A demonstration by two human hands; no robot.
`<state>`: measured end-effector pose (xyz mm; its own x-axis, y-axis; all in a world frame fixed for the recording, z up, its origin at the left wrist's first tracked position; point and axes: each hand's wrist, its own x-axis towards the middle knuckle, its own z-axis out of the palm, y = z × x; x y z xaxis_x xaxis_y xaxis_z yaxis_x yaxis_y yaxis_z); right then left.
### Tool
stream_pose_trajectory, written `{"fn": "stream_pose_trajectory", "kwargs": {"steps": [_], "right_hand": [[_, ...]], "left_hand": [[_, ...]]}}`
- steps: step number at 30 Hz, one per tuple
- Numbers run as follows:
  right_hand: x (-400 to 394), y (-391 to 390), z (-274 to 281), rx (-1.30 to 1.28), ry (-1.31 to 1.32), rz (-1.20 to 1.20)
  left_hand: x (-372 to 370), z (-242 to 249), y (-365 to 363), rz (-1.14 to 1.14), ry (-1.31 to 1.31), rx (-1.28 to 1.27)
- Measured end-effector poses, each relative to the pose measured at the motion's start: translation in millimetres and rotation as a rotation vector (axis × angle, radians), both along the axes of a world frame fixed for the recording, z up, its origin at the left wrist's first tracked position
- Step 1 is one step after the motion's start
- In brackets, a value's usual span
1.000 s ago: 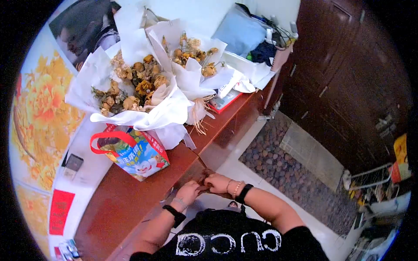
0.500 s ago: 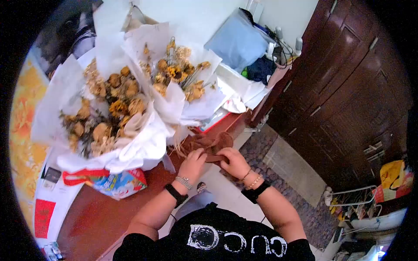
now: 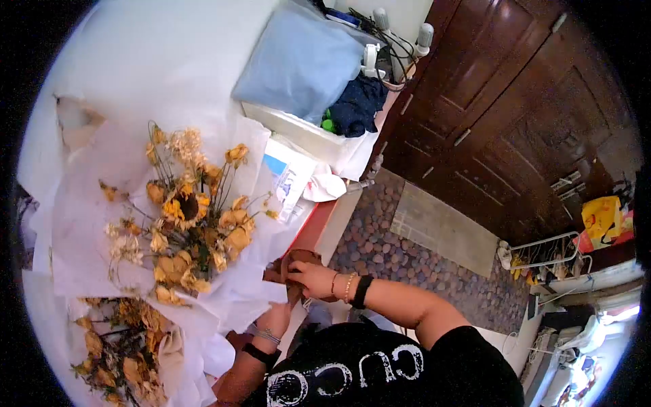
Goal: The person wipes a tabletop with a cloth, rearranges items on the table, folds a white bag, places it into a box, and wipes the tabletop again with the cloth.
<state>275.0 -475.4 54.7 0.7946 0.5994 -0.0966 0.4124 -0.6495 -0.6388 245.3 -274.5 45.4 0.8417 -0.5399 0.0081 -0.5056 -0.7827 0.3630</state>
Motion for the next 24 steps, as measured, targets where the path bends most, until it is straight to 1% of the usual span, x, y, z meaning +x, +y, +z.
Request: {"fn": "stream_pose_trajectory", "kwargs": {"steps": [2, 3, 7, 8, 10, 12, 13, 14, 15, 16, 17, 18, 20, 21, 23, 24], "right_hand": [[7.3, -6.9, -3.6, 0.021, 0.033, 0.02], [9.8, -9.7, -4.2, 0.039, 0.057, 0.037], [21.0, -24.8, -5.6, 0.073, 0.134, 0.091], [24.2, -29.4, -9.2, 0.081, 0.129, 0.117], [30.6, -43.7, -19.1, 0.118, -0.021, 0.125], [42.3, -62.8, -16.8, 0.113, -0.027, 0.169], [49.6, -73.1, -15.0, 0.103, -0.031, 0.192], [58.8, -84.0, -14.2, 0.106, -0.036, 0.227], [68.5, -95.0, -12.9, 0.054, 0.004, 0.225], [77.9, -105.8, -12.4, 0.001, 0.042, 0.223], [84.7, -119.1, 6.4, 0.0, -0.022, 0.21], [90.7, -132.5, 1.7, 0.011, -0.024, 0.25], [105.8, -152.8, -11.8, 0.011, -0.116, 0.171], [109.9, -160.7, -10.4, 0.024, -0.12, 0.208], [114.3, -175.6, -6.7, -0.059, -0.065, 0.118], [116.1, -178.8, -5.5, -0.057, -0.072, 0.15]], "left_hand": [[3.8, 3.5, -6.6, -0.034, 0.027, -0.008], [3.7, 11.0, -10.5, -0.074, 0.013, 0.07], [2.5, 4.0, -25.4, 0.03, 0.001, 0.008], [3.0, 6.5, -35.1, 0.062, 0.032, 0.016], [6.5, 8.1, -50.3, 0.117, 0.053, 0.027], [8.7, 12.9, -71.6, 0.126, 0.041, 0.019], [10.0, 15.9, -84.5, 0.154, 0.05, 0.078], [16.3, 18.8, -98.7, 0.189, 0.045, 0.079], [22.8, 19.6, -112.0, 0.16, 0.057, 0.094], [28.8, 17.7, -124.1, 0.131, 0.07, 0.109], [36.3, 7.5, -136.8, 0.107, -0.022, 0.156], [44.7, 4.5, -151.6, 0.147, -0.02, 0.167], [64.0, 2.7, -179.1, 0.148, 0.002, 0.203], [71.7, 6.6, -191.2, 0.186, 0.002, 0.213], [84.4, 12.5, -212.4, 0.223, 0.024, 0.181], [87.4, 14.9, -218.1, 0.256, 0.021, 0.18]]}}
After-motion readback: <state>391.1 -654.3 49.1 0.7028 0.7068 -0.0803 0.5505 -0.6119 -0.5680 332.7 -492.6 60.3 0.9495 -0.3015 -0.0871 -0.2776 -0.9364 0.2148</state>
